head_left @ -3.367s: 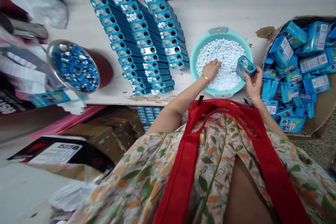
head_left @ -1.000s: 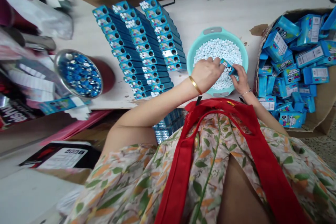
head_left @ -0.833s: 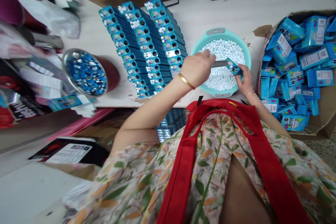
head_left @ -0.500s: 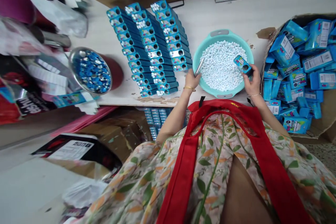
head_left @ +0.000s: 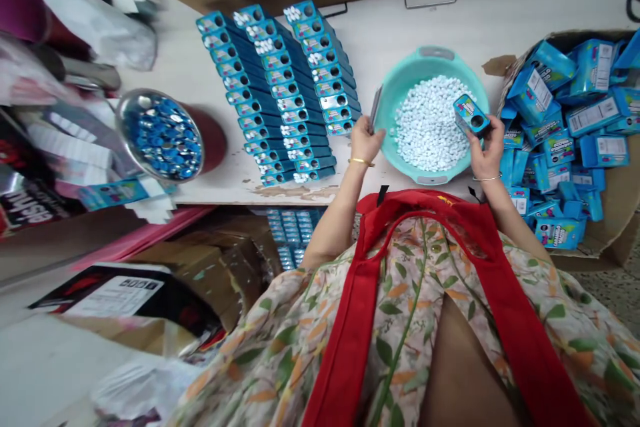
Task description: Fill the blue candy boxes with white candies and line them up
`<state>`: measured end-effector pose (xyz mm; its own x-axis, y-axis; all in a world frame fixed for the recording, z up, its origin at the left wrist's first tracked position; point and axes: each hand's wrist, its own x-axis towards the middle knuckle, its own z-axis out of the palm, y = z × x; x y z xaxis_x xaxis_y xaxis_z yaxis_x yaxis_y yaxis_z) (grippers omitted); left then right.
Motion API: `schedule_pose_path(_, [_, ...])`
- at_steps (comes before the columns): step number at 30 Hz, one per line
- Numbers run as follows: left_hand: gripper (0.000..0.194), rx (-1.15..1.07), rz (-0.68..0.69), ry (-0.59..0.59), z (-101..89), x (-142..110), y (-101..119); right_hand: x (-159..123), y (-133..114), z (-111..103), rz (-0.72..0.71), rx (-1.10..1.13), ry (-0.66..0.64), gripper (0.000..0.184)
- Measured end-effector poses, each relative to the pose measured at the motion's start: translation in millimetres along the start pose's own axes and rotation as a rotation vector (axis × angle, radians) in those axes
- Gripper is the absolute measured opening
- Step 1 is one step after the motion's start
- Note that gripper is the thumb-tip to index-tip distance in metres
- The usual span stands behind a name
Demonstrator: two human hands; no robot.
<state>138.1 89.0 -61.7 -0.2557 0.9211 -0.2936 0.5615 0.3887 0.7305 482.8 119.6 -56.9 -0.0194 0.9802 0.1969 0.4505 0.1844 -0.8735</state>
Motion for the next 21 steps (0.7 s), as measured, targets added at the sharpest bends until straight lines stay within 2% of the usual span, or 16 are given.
schedule_pose_path(3, [0.026, 0.045, -0.162, 0.032, -3.7, 16.9, -28.1, -0.4, -1.1, -1.1, -0.02, 0.006, 0.008, 0.058])
schedule_pose_path(5, [0.023, 0.084, -0.184, -0.003, -4.3, 20.5, -38.4, -1.0, -0.7, -1.1, 0.0, 0.012, -0.011, 0.06])
schedule_pose_path(7, [0.021, 0.143, -0.139, -0.012, -5.1, 17.9, -39.3, -1.7, -0.5, 0.1, 0.035, 0.038, -0.015, 0.062])
schedule_pose_path(11, [0.039, 0.348, 0.065, 0.036, -6.4, 8.5, -13.7, -2.0, -3.3, 5.8, 0.089, 0.098, 0.02, 0.063])
schedule_pose_path(14, [0.033, 0.518, 0.127, -0.084, 2.4, 10.7, 16.4, -1.5, -6.3, 8.9, 0.102, 0.128, 0.036, 0.064])
schedule_pose_path(18, [0.04, 0.631, 0.126, -0.316, 36.0, 18.5, 44.2, -2.5, -9.7, 7.4, 0.093, 0.138, 0.063, 0.061])
schedule_pose_path(21, [0.042, 0.515, 0.182, -0.439, 68.6, 17.8, 49.3, -5.0, -13.1, 3.9, 0.082, 0.163, 0.085, 0.059])
